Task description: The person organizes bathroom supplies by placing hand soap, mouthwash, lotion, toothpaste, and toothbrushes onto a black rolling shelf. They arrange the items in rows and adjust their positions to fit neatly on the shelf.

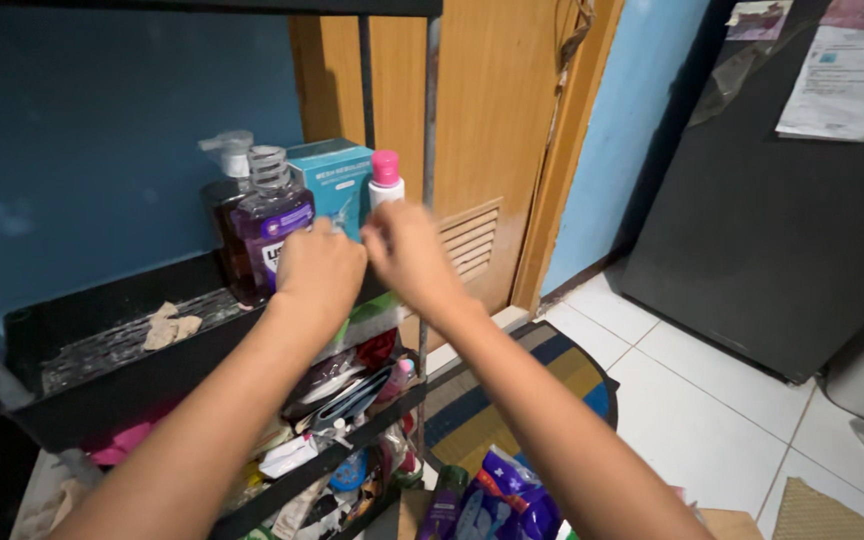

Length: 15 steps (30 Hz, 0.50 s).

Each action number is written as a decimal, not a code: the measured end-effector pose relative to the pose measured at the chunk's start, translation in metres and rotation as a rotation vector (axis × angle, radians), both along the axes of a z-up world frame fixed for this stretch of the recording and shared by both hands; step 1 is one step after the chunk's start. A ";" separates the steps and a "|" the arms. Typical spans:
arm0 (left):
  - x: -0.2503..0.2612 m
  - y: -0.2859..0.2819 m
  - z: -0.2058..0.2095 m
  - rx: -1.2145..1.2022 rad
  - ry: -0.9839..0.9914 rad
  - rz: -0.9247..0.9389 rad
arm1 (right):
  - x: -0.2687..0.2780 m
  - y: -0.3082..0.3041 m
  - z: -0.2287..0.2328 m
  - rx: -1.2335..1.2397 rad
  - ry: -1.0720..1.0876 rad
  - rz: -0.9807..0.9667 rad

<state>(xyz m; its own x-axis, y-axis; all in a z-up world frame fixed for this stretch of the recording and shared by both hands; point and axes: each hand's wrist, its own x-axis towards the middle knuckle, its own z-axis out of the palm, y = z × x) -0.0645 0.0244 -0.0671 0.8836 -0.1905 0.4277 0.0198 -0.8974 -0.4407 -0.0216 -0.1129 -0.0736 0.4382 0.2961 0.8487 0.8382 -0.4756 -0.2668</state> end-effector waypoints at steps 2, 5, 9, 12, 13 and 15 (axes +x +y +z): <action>0.007 0.011 -0.002 -0.129 -0.029 -0.077 | -0.005 0.002 -0.007 -0.090 0.058 0.088; 0.013 0.021 -0.003 -0.249 -0.007 -0.122 | -0.003 -0.001 -0.010 -0.171 0.250 0.080; 0.013 0.016 0.006 -0.258 0.034 -0.098 | 0.008 -0.006 -0.001 -0.277 0.273 -0.016; 0.004 0.006 0.015 -0.325 0.062 0.007 | 0.014 -0.010 0.004 -0.405 0.134 -0.235; -0.002 0.005 0.018 -0.358 0.035 -0.022 | 0.016 -0.012 0.005 -0.435 0.087 -0.292; -0.019 0.005 0.022 -0.423 -0.018 -0.077 | 0.014 -0.012 0.005 -0.381 -0.028 -0.286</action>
<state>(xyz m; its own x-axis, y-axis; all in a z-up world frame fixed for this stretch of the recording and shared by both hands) -0.0831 0.0299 -0.0454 0.8652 -0.0604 0.4977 -0.0500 -0.9982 -0.0342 -0.0076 -0.1249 -0.0690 0.5259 0.4595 0.7158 0.6637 -0.7479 -0.0076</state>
